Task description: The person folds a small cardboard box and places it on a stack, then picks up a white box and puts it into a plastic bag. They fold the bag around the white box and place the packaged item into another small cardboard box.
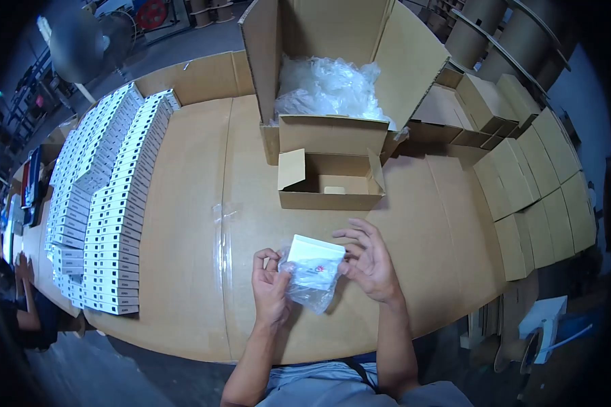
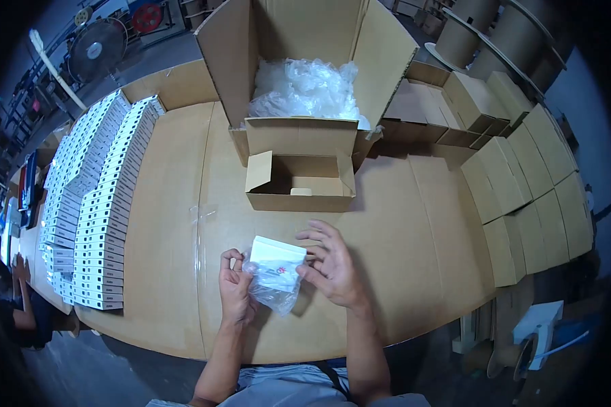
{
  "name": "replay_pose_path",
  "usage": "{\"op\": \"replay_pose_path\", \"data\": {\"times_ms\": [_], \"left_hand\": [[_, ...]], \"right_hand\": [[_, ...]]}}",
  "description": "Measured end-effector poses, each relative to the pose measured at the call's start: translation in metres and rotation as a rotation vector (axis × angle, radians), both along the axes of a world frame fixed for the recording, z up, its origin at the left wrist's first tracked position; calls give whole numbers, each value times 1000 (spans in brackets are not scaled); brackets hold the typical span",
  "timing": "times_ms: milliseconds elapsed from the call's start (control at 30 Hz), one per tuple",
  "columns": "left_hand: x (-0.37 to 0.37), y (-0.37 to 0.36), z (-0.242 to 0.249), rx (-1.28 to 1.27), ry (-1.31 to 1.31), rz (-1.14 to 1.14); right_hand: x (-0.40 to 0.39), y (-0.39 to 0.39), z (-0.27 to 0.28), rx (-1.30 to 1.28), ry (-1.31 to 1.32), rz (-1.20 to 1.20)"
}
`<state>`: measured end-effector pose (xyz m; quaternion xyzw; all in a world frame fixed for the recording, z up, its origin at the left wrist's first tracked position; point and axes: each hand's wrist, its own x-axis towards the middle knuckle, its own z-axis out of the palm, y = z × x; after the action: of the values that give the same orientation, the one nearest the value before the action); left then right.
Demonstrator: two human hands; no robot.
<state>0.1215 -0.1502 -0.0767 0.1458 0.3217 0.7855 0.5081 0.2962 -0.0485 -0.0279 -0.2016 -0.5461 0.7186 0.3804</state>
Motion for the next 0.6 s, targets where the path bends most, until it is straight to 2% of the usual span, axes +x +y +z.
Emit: {"op": "replay_pose_path", "data": {"times_ms": [233,333,533,600], "left_hand": [[0,5,-9,87,-124,60],[7,8,-4,-10,-140,144],[-6,4,-14,-19,287,286],[-15,-3,-12,-6,255,176]], "right_hand": [[-1,-28,-22,-186,-11,-184],[-1,-27,-28,-130,-92,-177],[-5,-26,-26,61,-101,-282],[-2,-22,-20,123,-96,-266]]}}
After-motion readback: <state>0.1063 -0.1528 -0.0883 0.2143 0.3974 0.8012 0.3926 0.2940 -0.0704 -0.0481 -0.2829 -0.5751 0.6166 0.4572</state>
